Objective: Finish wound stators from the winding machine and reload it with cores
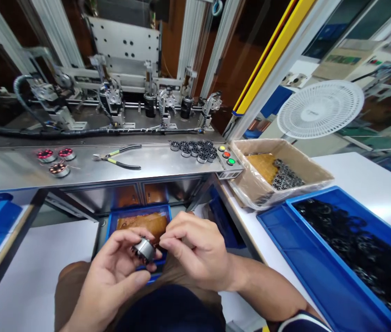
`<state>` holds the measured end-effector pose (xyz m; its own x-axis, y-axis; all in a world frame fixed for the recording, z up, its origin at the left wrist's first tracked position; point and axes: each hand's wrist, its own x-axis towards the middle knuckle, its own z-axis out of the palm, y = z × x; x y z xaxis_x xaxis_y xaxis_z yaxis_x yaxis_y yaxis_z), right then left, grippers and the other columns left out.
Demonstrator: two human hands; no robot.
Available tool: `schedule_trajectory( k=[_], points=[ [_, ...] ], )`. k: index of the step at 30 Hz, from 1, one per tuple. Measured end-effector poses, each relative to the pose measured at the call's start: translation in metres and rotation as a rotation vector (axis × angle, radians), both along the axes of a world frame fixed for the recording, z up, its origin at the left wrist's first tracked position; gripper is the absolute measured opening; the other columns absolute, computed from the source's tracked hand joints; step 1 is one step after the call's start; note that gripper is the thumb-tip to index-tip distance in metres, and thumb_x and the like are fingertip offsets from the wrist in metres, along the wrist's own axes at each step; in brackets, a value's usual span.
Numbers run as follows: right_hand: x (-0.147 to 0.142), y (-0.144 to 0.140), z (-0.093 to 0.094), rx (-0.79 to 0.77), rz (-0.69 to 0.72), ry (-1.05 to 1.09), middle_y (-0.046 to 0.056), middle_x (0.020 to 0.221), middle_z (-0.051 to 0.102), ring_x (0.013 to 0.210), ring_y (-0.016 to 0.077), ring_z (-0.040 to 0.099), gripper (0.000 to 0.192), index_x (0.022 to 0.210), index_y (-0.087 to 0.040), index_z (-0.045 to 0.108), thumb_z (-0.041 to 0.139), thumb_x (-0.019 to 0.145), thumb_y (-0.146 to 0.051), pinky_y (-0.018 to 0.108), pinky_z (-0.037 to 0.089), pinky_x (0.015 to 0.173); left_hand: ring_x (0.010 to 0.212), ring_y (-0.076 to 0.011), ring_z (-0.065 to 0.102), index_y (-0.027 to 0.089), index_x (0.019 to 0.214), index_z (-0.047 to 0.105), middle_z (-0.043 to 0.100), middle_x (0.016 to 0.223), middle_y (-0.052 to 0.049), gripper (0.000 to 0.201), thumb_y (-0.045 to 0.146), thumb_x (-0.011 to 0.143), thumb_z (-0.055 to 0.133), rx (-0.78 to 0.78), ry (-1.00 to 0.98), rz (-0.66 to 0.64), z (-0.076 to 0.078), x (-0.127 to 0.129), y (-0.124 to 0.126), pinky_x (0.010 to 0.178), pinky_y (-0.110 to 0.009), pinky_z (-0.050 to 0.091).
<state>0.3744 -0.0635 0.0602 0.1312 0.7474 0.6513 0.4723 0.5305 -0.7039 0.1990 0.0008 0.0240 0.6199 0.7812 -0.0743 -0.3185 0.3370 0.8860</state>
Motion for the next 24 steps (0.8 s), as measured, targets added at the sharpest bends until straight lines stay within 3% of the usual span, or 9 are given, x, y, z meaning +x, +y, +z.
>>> schedule_trajectory(
  k=[4,7,10,13,15,20,24],
  points=[
    [-0.005,0.004,-0.001,0.028,-0.015,0.043,0.005,0.069,0.07,0.063,0.0122,0.062,0.012,0.081,-0.013,0.069,0.061,0.09,-0.013,0.024,0.053,0.061,0.093,-0.0187,0.067,0.027,0.098,0.072,0.071,0.094,-0.002,0.035,0.017,0.066,0.084,0.16,0.032,0.142,-0.01,0.0,0.003,0.085,-0.027,0.056],
    [-0.014,0.002,0.0,-0.021,-0.074,0.152,0.004,0.066,0.067,0.062,0.0121,0.06,0.013,0.076,-0.015,0.069,0.063,0.088,-0.013,0.025,0.051,0.062,0.101,-0.0204,0.068,0.026,0.088,0.073,0.07,0.104,-0.002,0.026,0.013,0.068,0.083,0.172,0.019,0.176,-0.012,-0.002,0.005,0.09,-0.028,0.053],
    [-0.028,-0.005,-0.003,-0.282,-0.017,0.435,0.001,0.062,0.062,0.057,0.01,0.057,0.019,0.065,-0.015,0.064,0.067,0.084,-0.019,0.022,0.047,0.055,0.107,-0.0223,0.067,0.027,0.083,0.07,0.07,0.111,-0.001,0.023,0.013,0.069,0.082,0.153,-0.029,0.165,-0.009,-0.004,0.009,0.092,-0.032,0.052],
    [-0.041,-0.008,-0.013,-0.596,0.206,0.785,-0.001,0.059,0.06,0.049,0.007,0.054,0.025,0.066,-0.014,0.062,0.074,0.079,-0.032,0.019,0.045,0.05,0.105,-0.0227,0.07,0.027,0.082,0.07,0.074,0.106,-0.002,0.023,0.016,0.068,0.084,0.113,-0.082,0.13,-0.006,-0.004,0.013,0.091,-0.033,0.054],
    [-0.048,-0.006,-0.022,-0.696,0.313,0.946,-0.001,0.057,0.061,0.047,0.0065,0.054,0.033,0.068,-0.013,0.062,0.08,0.073,-0.04,0.019,0.046,0.051,0.099,-0.022,0.072,0.027,0.082,0.072,0.076,0.105,-0.001,0.025,0.016,0.065,0.086,0.068,-0.096,0.109,-0.004,-0.004,0.014,0.087,-0.032,0.056],
    [-0.052,-0.001,-0.038,-0.667,0.378,1.085,0.0,0.056,0.064,0.049,0.0082,0.057,0.037,0.066,-0.012,0.063,0.086,0.065,-0.041,0.02,0.047,0.052,0.088,-0.022,0.075,0.026,0.078,0.073,0.077,0.104,-0.002,0.027,0.017,0.059,0.089,-0.011,-0.1,0.115,-0.001,-0.005,0.015,0.075,-0.029,0.06],
    [-0.048,-0.003,-0.039,-0.594,0.455,1.266,0.005,0.072,0.067,0.064,0.0132,0.063,0.045,0.08,-0.01,0.068,0.083,0.067,-0.05,0.023,0.05,0.058,0.093,-0.0239,0.075,0.026,0.078,0.073,0.078,0.105,-0.003,0.026,0.014,0.061,0.088,0.078,-0.079,0.126,-0.001,-0.009,0.017,0.077,-0.03,0.06]
  ],
)
